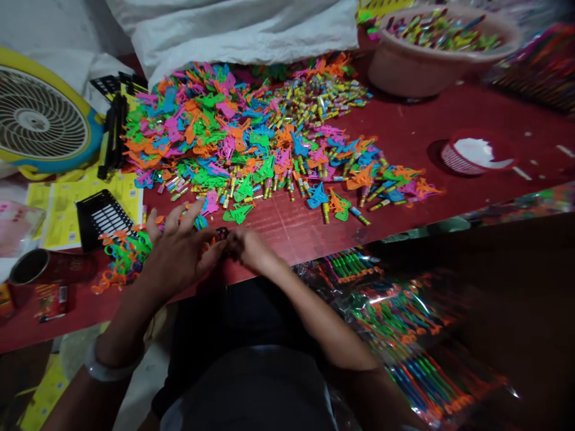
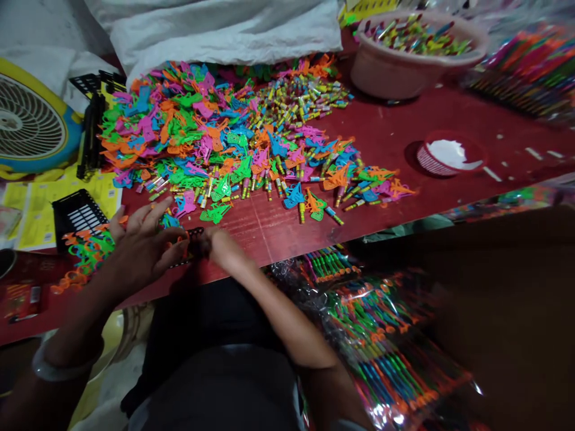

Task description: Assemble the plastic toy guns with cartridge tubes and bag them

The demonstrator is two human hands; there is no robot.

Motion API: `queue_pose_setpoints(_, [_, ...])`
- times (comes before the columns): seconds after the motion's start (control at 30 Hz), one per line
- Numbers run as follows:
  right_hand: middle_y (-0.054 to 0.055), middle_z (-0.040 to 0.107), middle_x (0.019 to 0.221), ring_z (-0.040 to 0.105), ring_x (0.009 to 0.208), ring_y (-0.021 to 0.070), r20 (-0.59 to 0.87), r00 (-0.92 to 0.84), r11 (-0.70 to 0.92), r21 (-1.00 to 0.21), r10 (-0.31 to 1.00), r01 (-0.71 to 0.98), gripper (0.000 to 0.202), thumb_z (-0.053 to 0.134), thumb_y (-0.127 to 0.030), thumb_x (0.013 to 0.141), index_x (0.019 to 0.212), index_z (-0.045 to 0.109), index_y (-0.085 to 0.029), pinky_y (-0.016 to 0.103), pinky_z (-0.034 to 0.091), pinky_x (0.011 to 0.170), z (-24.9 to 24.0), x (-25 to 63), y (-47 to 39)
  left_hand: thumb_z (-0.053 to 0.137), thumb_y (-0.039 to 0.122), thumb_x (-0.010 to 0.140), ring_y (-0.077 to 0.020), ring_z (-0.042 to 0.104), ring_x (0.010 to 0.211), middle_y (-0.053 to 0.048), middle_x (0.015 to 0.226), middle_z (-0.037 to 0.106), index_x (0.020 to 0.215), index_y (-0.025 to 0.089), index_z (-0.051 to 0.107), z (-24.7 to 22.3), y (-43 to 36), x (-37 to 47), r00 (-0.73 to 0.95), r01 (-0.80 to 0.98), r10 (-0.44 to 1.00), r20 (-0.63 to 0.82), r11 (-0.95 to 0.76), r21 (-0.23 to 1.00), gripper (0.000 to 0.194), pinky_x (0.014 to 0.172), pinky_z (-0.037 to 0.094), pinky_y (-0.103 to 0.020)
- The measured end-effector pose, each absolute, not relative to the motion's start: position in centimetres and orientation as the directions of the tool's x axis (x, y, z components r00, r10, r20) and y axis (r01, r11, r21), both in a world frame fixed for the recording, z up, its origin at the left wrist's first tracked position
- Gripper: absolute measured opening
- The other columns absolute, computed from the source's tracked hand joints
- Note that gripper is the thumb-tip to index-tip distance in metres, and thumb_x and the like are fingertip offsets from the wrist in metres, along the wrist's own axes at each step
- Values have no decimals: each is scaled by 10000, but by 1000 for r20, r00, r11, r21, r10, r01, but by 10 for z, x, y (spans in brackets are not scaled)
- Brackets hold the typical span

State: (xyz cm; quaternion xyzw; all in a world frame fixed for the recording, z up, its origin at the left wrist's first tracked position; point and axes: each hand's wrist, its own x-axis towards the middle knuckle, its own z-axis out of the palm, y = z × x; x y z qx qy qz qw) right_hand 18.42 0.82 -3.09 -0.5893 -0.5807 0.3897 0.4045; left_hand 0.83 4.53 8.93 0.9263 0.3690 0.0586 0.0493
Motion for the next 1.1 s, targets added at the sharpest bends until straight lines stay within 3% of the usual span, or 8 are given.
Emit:
queue_pose_setpoints(0.13, [169, 663, 1046, 643, 986, 286, 165, 555, -244, -771, 815, 589, 154, 626, -272, 908, 987, 603, -141, 400, 520, 838, -18, 245, 61, 442, 531, 990, -400, 324, 1450, 16, 1633, 342, 1053, 337, 743, 93, 47, 6, 734, 664, 677, 62, -733, 146, 364, 1167, 125, -716])
queue_pose_setpoints(0.23, [244, 631, 1119, 630, 1058, 354, 97, 667, -426, -700, 738, 573, 237, 674, -236, 861, 1026, 566, -105, 489, 513, 890, -14, 273, 88, 430, 513, 999, -420, 326, 1446, -37, 1639, 329, 1064, 309, 747, 95, 46, 0, 747, 653, 664, 36, -742, 148, 382, 1148, 138, -736])
queue_pose_setpoints(0.3, [231, 637, 1091, 633, 1060, 348, 89, 643, -413, -698, 761, 585, 134, 598, -183, 886, 996, 552, -121, 509, 508, 916, -14, 278, 89, 427, 515, 999, -410, 316, 1457, -53, 1646, 315, 1080, 302, 741, 95, 44, -4, 760, 639, 650, 29, -754, 151, 387, 1162, 137, -721])
queue_pose_setpoints(0.4, [147, 653, 996, 656, 976, 278, 152, 556, -209, -821, 817, 532, 64, 539, -184, 907, 969, 532, -174, 450, 541, 885, -17, 264, 72, 448, 523, 988, -390, 302, 1473, -30, 1659, 291, 1122, 315, 725, 95, 40, -11, 773, 623, 634, 25, -766, 159, 372, 1200, 148, -668])
queue_pose_setpoints(0.5, [31, 642, 823, 651, 696, 188, 41, 337, -21, -984, 940, 177, 91, 556, -257, 901, 974, 514, -222, 337, 572, 668, -26, 222, 54, 463, 513, 980, -373, 307, 1473, 12, 1650, 313, 1152, 337, 698, 96, 39, -13, 765, 627, 643, 34, -757, 185, 340, 1218, 181, -617])
queue_pose_setpoints(0.6, [-21, 607, 727, 626, 615, 160, -7, 85, 4, -991, 996, -134, 70, 553, -294, 876, 893, 531, -230, 284, 549, 600, -39, 176, 47, 458, 506, 982, -353, 311, 1472, 21, 1632, 344, 1197, 342, 656, 97, 40, -12, 764, 628, 645, 29, -753, 199, 335, 1215, 211, -587])
queue_pose_setpoints(0.9, [0, 665, 870, 624, 840, 179, 213, -68, 221, -965, 975, 141, 85, 522, -151, 767, 767, 583, -211, 261, 497, 770, -39, 159, 46, 449, 514, 988, -328, 282, 1488, 24, 1624, 357, 1193, 354, 614, 95, 41, -11, 766, 624, 641, 33, -755, 201, 308, 1233, 182, -575])
queue_pose_setpoints(1.1, [-19, 662, 789, 640, 766, 164, 126, 48, 125, -992, 991, 30, 179, 492, -94, 729, 802, 614, -202, 244, 509, 712, -45, 155, 43, 395, 557, 998, -359, 338, 1452, -48, 1647, 303, 1190, 281, 616, 93, 41, -10, 766, 628, 642, 42, -760, 168, 403, 1232, 148, -616])
